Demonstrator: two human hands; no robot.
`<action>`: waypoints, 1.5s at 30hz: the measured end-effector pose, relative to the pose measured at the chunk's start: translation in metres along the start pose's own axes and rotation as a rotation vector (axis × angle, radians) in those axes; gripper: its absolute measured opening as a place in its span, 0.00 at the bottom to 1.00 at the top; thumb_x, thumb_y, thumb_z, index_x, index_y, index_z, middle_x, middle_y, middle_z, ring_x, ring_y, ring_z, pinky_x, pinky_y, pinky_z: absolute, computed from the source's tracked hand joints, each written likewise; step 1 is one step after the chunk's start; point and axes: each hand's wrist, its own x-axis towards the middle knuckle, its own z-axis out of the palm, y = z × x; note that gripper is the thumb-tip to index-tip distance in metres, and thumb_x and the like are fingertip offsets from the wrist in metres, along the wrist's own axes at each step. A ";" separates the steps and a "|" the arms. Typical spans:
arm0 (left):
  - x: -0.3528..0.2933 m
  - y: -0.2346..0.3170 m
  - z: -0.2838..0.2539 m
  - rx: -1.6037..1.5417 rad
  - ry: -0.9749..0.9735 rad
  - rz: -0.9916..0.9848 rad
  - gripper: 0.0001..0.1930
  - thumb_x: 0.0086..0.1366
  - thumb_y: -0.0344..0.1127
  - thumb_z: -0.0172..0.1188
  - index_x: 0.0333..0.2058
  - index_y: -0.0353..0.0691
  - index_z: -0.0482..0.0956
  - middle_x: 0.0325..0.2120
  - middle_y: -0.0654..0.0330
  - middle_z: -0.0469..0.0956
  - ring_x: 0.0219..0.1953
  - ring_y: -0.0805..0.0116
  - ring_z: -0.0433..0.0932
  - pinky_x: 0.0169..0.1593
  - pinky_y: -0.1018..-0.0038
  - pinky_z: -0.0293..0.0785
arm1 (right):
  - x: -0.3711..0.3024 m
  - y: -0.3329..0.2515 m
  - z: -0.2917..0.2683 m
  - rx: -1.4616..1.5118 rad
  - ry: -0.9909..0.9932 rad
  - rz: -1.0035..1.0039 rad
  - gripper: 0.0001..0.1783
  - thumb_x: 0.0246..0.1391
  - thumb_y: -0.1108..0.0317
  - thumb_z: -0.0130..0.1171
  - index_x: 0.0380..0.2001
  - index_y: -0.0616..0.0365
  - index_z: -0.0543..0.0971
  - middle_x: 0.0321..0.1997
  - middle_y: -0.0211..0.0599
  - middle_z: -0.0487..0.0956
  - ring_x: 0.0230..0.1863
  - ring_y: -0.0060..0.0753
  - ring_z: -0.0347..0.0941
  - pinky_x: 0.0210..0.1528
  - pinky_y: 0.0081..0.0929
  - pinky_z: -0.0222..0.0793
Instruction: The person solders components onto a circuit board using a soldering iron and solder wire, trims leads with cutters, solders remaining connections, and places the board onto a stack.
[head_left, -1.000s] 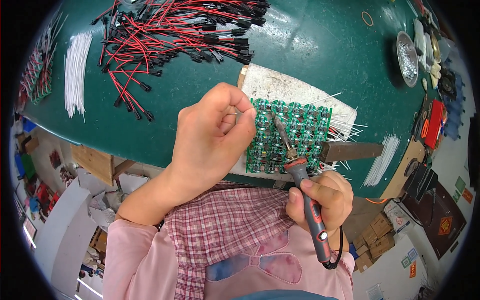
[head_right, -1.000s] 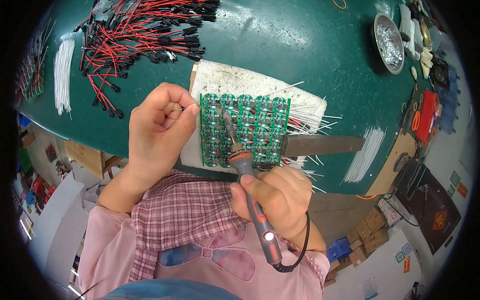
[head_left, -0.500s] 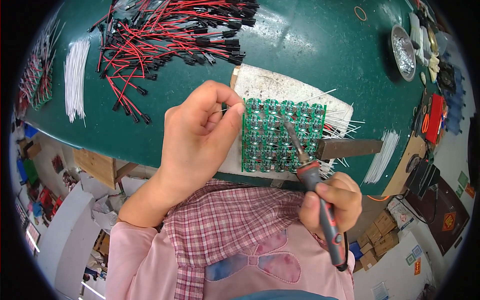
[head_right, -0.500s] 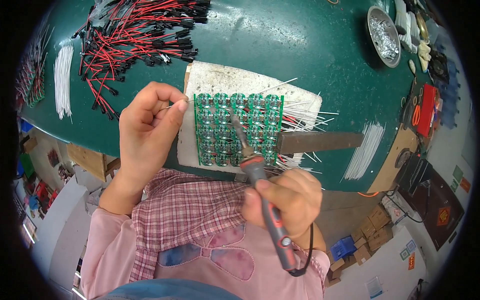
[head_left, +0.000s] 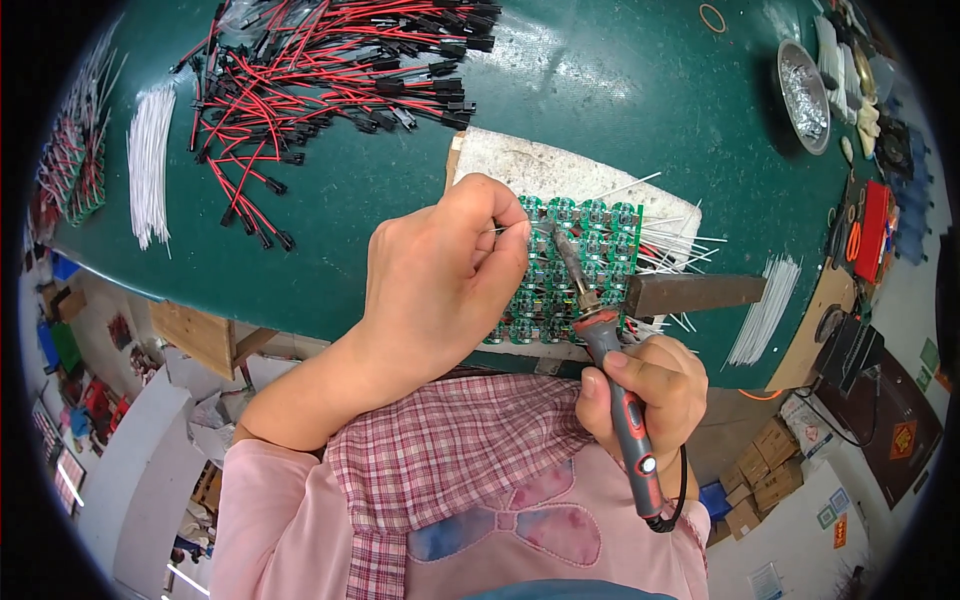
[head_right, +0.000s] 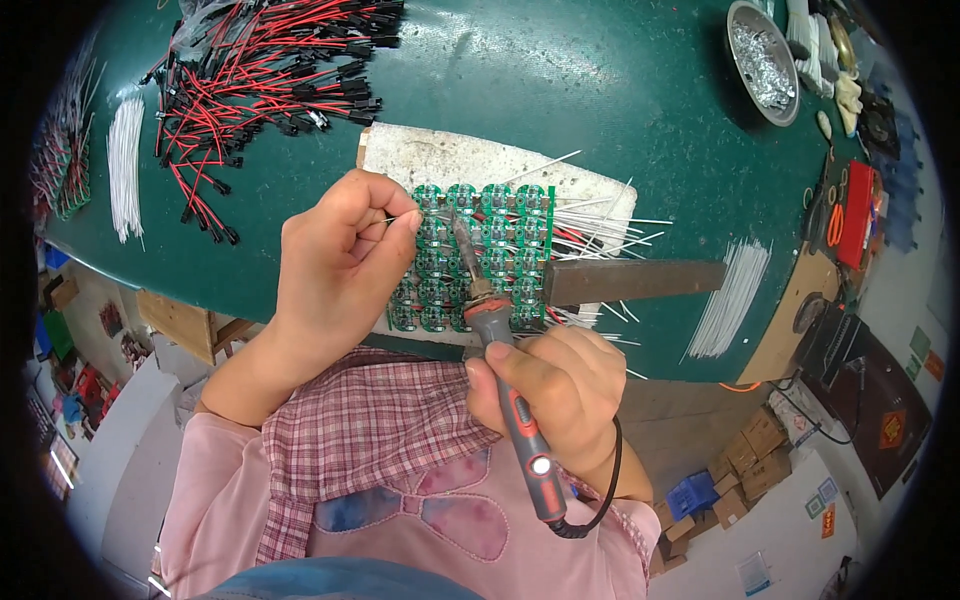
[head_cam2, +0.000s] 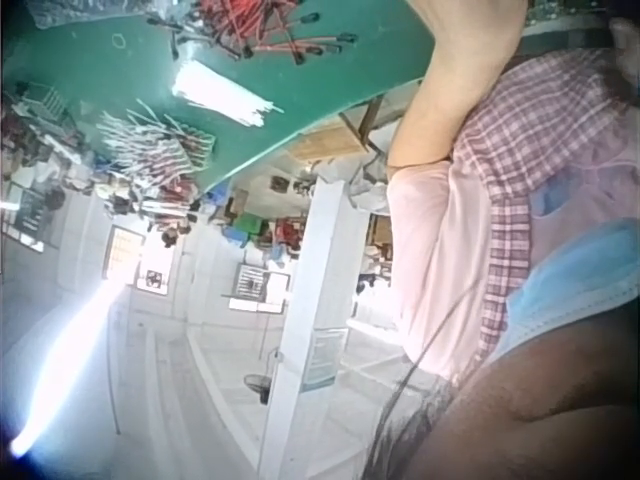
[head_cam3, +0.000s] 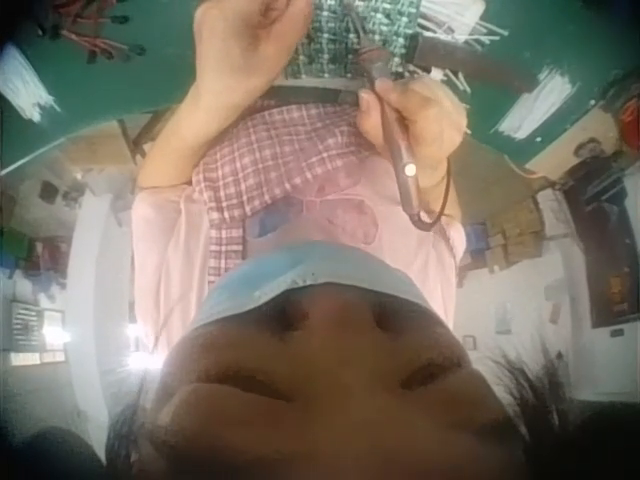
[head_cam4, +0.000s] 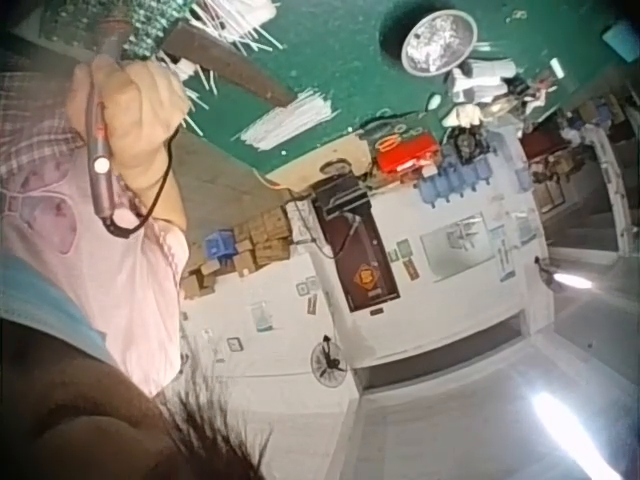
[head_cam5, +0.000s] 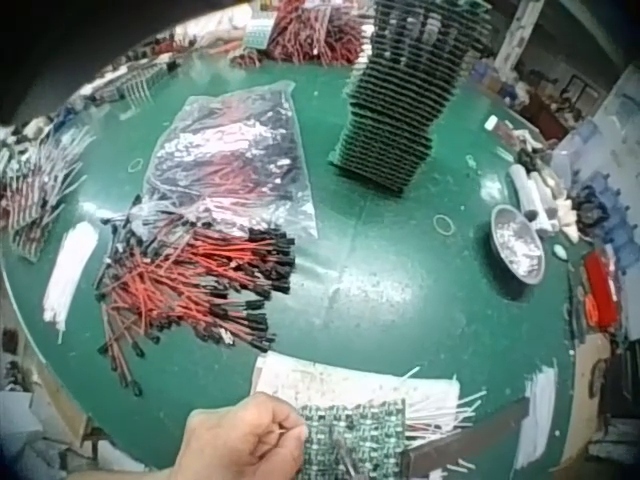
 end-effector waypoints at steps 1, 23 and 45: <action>0.000 0.000 0.001 0.020 0.012 0.025 0.06 0.57 0.28 0.62 0.29 0.40 0.72 0.10 0.63 0.66 0.12 0.68 0.68 0.18 0.71 0.60 | 0.001 0.000 0.000 -0.018 -0.012 -0.028 0.18 0.41 0.71 0.69 0.35 0.55 0.72 0.16 0.28 0.69 0.13 0.29 0.66 0.15 0.25 0.58; 0.005 0.012 0.012 0.052 -0.008 0.059 0.05 0.58 0.28 0.62 0.29 0.41 0.73 0.12 0.60 0.72 0.14 0.62 0.74 0.19 0.69 0.64 | -0.005 0.008 -0.010 -0.024 0.060 -0.006 0.17 0.41 0.71 0.69 0.33 0.56 0.72 0.15 0.28 0.69 0.13 0.29 0.66 0.15 0.25 0.59; 0.009 0.021 0.023 0.138 -0.016 0.172 0.04 0.58 0.28 0.61 0.29 0.40 0.73 0.13 0.59 0.72 0.17 0.59 0.76 0.21 0.66 0.67 | -0.005 0.010 -0.026 -0.030 0.116 0.029 0.15 0.41 0.74 0.68 0.32 0.59 0.72 0.14 0.31 0.68 0.13 0.31 0.66 0.16 0.26 0.59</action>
